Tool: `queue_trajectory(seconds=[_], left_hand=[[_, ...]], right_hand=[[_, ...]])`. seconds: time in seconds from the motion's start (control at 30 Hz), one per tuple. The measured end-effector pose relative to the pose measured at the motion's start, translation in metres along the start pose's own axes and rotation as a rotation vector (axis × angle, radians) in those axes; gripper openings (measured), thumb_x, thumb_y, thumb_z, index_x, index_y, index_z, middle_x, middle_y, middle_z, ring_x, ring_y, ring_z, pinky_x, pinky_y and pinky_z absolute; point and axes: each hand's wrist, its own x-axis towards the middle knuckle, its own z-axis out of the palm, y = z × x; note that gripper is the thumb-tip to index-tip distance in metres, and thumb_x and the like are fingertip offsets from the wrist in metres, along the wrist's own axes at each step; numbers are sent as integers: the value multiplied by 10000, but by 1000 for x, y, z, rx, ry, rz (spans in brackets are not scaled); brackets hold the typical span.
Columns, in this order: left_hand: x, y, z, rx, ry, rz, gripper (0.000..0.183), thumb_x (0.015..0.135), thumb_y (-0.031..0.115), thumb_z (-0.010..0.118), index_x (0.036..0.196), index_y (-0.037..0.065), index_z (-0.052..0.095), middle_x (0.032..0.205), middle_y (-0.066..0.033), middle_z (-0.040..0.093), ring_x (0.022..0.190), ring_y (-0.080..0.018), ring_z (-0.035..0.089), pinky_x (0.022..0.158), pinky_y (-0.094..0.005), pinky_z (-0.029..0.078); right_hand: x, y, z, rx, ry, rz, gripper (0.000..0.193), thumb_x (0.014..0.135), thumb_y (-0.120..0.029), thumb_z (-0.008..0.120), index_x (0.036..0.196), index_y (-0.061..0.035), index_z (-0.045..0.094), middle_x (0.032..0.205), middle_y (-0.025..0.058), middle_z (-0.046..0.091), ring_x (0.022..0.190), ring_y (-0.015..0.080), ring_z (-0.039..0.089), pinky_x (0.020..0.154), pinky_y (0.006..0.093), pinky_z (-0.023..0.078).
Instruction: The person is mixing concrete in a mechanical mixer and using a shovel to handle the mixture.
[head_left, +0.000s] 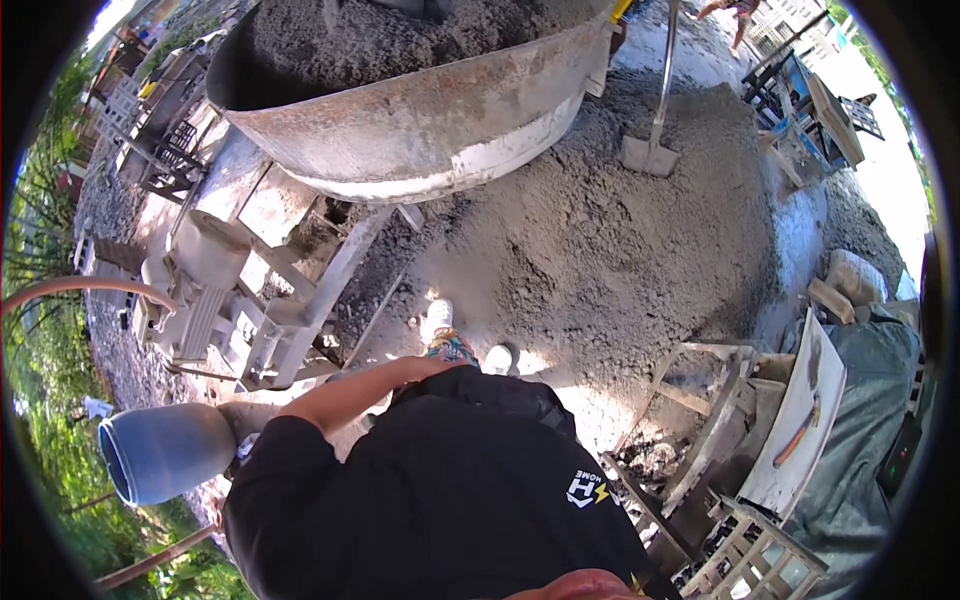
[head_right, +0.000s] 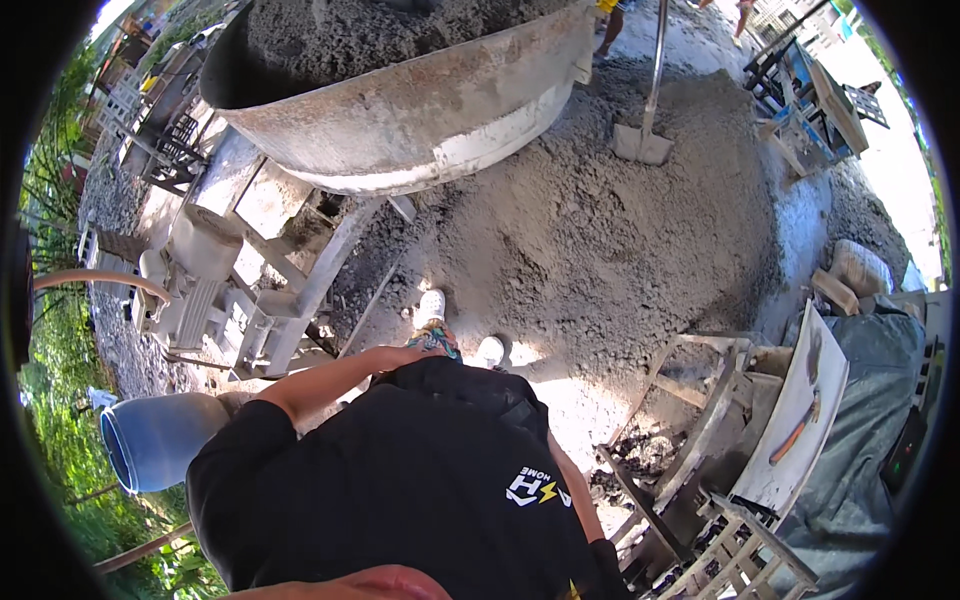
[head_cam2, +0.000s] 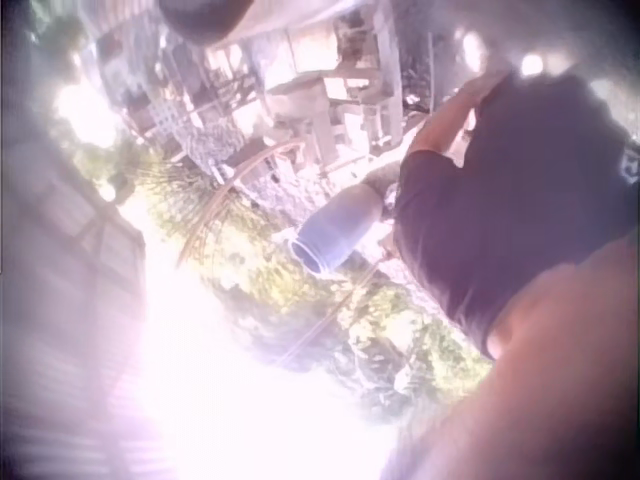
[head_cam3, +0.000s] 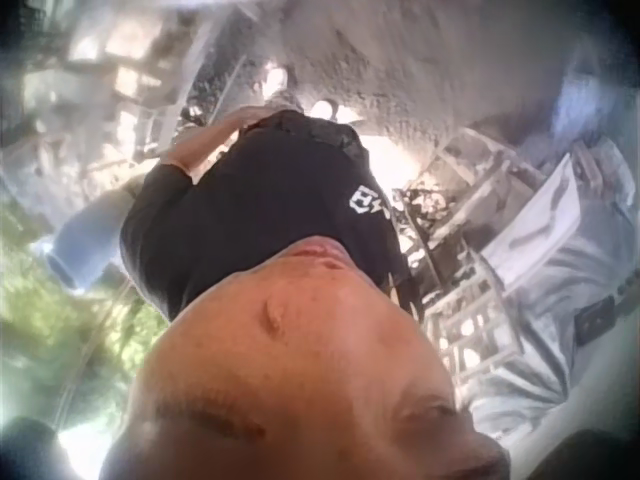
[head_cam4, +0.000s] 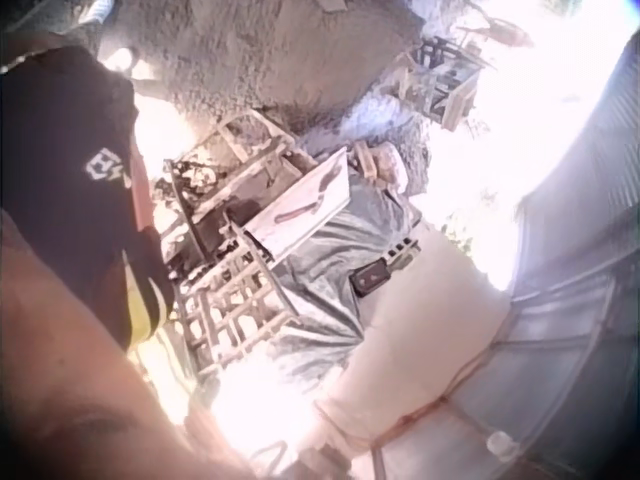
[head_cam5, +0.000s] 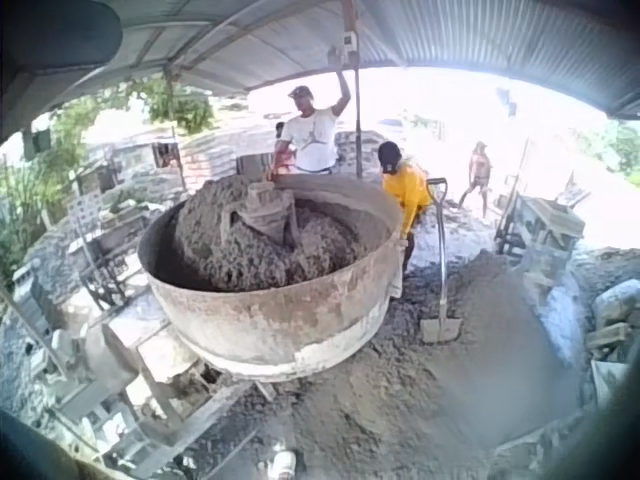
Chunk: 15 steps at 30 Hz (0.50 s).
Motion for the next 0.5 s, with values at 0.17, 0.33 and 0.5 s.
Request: queue_trajectory(seconds=[0.17, 0.33, 0.5], left_hand=[[-22, 11, -15, 60, -143, -142, 625, 997, 481, 193, 1344, 10, 412, 1320, -105, 493, 1154, -179, 488, 1041, -338, 323], [-25, 45, -82, -56, -351, -82, 593, 1003, 430, 209, 1347, -19, 385, 1361, -200, 438, 1245, -269, 427, 1061, -408, 311], [-52, 197, -89, 1158, 1147, 548, 648, 889, 501, 456, 1396, 106, 372, 1529, -196, 7, 1373, -487, 74, 1095, -594, 102]], right_hand=[[-43, -77, 34, 66, -201, 41, 667, 963, -532, 292, 1333, 8, 422, 1298, 132, 505, 1123, 237, 498, 985, 346, 378], [19, -70, -2, -3, -41, 220, 675, 961, -573, 239, 1220, -21, 527, 1291, 86, 518, 1216, 175, 419, 994, 370, 365], [85, -158, -67, 321, 333, -556, 532, 970, -420, 318, 1306, -29, 448, 1419, 132, 384, 1243, 344, 406, 973, 513, 379]])
